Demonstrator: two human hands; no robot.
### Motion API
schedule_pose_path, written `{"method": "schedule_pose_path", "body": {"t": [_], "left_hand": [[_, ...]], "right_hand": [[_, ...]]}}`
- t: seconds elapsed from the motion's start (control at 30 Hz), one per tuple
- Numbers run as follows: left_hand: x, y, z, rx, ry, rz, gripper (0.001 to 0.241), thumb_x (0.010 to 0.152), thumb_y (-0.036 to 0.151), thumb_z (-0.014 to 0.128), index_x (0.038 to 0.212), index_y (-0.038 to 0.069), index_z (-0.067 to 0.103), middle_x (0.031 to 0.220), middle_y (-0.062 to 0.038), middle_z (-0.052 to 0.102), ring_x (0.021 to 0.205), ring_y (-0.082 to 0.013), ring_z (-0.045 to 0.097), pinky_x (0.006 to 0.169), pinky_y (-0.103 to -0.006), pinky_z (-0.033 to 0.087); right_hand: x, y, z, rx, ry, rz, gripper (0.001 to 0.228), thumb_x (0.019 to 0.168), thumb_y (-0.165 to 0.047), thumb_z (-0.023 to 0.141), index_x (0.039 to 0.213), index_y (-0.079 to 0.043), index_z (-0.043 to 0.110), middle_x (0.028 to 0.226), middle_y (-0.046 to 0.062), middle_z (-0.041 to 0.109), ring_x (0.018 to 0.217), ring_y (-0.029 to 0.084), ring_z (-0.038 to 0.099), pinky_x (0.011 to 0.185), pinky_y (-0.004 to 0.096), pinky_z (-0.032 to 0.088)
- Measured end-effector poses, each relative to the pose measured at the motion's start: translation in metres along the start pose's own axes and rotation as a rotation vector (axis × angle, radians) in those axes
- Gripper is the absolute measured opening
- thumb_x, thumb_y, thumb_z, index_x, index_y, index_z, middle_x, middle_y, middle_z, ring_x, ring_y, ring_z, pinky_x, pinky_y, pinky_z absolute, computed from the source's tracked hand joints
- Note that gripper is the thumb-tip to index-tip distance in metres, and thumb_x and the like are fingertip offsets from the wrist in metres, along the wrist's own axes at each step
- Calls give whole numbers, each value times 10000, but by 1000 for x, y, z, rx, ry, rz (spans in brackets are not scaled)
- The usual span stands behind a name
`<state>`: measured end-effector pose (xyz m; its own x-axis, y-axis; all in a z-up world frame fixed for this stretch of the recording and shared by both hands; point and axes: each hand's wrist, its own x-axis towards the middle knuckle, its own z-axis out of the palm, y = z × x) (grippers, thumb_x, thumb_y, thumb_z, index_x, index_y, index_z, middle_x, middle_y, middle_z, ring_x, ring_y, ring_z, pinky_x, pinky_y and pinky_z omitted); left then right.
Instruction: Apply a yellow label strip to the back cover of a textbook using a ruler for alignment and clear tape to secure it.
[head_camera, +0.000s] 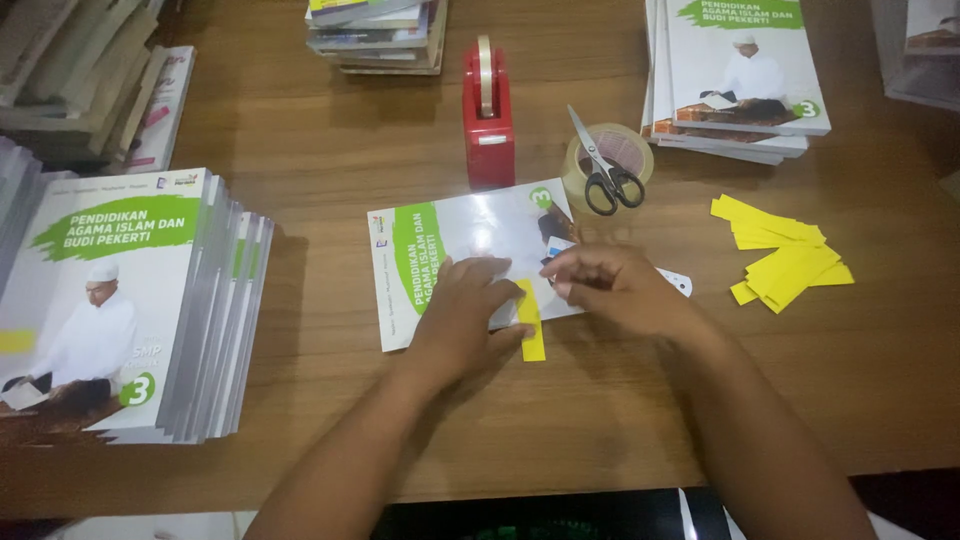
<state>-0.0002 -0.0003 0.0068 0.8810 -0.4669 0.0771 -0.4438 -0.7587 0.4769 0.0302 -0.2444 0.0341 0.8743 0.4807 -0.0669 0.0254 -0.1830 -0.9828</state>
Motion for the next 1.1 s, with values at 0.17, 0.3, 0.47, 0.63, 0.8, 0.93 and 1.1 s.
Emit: {"method": "schedule_pose_path", "body": {"t": [0.17,0.3,0.47,0.63,0.8,0.93,1.1], "left_hand": [[-2,5,-5,-47,8,-16,409,822,402,816,1155,210,676,1415,-115,583,1416,-384,453,1177,-702,236],[-4,1,2,-36,46,2,428,813,423,821,1157,217,671,1418,-106,585,1415,-375,457,1175,-701,239],[-2,10,-13,-78,-29,-36,410,853,371,801,1196,186,674,1445,-142,563,1439,-399,432,1192,-705,207],[-1,4,-8,-69,-37,-22,435,854,374,796,1223,184,667,1464,-140,542,1457,-399,412,1198,-707,189],[-3,8,-11,-67,-49,-48,426,870,355,782,1234,171,658,1464,-137,538,1460,-391,407,1219,-678,164],[-2,8,-9,-85,-24,-37,405,863,333,795,1208,175,655,1451,-145,542,1453,-406,405,1208,-692,185],[-2,6,-6,-66,-36,-54,411,861,365,787,1215,198,662,1470,-114,540,1464,-375,403,1222,-669,168]], "right_hand": [[5,14,2,-136,-81,95,405,859,-54,734,1252,-55,636,859,120,736,687,193,676,651,349,583],[4,9,4,-132,-39,186,459,812,-39,781,1235,-80,607,832,113,774,565,175,686,562,312,588],[7,17,3,-110,-45,175,432,822,-50,782,1228,-67,636,852,99,772,603,156,677,595,298,568],[7,11,4,-120,-39,184,360,837,-34,765,1182,-69,671,857,110,793,598,163,702,591,303,579],[4,-1,10,-244,-81,200,391,873,-62,724,1245,-91,606,879,105,790,652,199,699,667,346,578],[8,2,13,-331,-99,176,428,877,-66,721,1272,-83,558,873,116,778,682,219,691,690,366,560],[8,-5,13,-518,-108,199,450,875,-135,701,1264,-177,481,881,34,803,706,227,752,694,379,575]]}}
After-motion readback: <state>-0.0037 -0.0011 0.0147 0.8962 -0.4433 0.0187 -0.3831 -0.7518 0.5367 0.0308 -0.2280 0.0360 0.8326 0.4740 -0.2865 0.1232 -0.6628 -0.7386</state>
